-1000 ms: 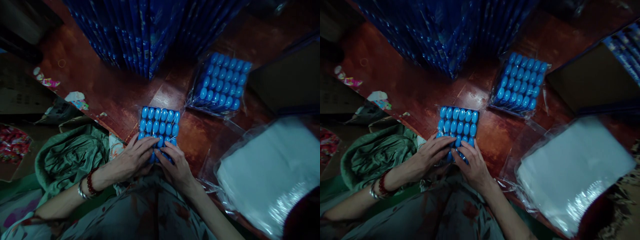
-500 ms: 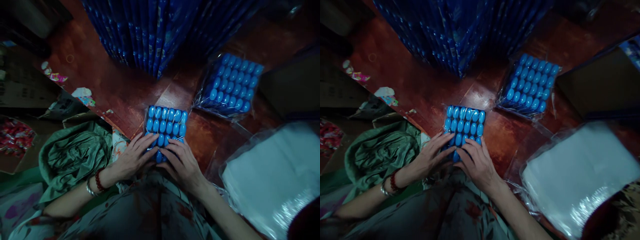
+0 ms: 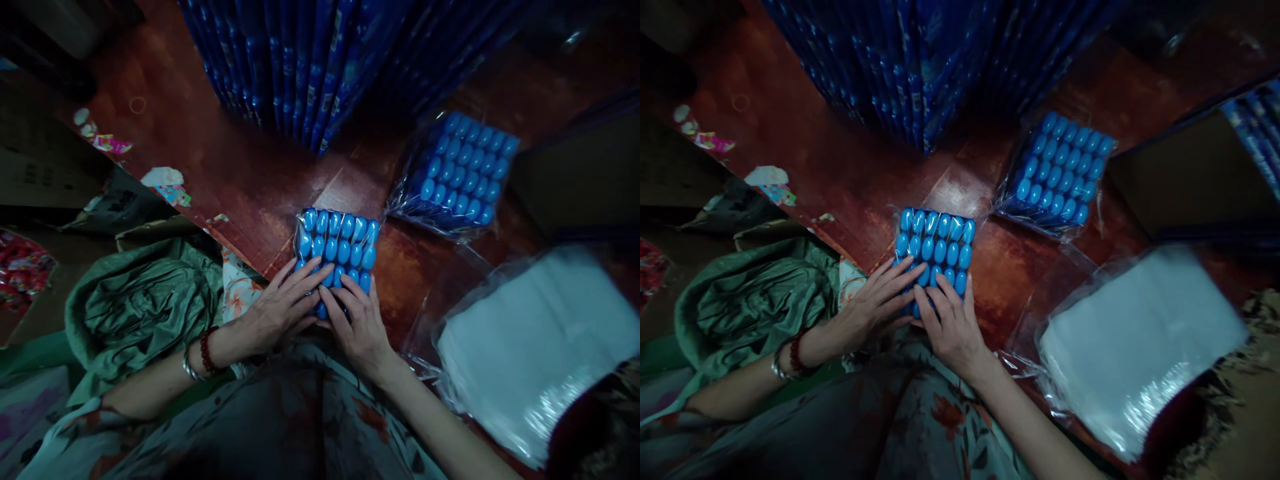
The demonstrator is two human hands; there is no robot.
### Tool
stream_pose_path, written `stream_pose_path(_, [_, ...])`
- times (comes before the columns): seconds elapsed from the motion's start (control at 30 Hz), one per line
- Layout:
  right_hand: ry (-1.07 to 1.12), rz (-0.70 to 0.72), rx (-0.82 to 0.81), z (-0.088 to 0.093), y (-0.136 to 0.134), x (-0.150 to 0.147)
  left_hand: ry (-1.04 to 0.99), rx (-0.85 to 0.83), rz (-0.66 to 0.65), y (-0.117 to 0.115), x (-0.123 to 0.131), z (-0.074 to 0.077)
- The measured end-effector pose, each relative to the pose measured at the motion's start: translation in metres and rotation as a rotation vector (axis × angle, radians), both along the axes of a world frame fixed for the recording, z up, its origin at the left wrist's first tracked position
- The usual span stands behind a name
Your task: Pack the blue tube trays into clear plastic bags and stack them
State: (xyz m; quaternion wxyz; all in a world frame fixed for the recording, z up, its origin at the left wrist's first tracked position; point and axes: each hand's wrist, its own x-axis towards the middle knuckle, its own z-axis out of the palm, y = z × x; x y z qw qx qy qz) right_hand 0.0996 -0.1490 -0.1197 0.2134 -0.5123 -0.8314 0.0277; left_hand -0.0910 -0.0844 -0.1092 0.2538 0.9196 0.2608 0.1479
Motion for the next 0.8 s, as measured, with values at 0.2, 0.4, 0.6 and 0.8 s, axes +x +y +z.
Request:
stream_pose_path(0.2, [0.023,-0.067,-0.009,-0.002,0.002,-0.006,0.007,0.117,0.106,-0.011,0.003,-0.006])
stream_pose_path(0.4, [0.05,0.001,0.007,-0.001,-0.014,0.004,-0.091,0.148,0.102,-0.009,-0.011,-0.017])
stream_pose_path(0.6, [0.058,0.018,0.043,0.005,-0.019,0.014,-0.11,0.016,0.17,-0.016,-0.03,-0.027])
stream_pose_path(0.8, [0.034,0.094,-0.031,0.011,0.007,0.004,-0.166,0.022,0.198,-0.019,-0.023,-0.035])
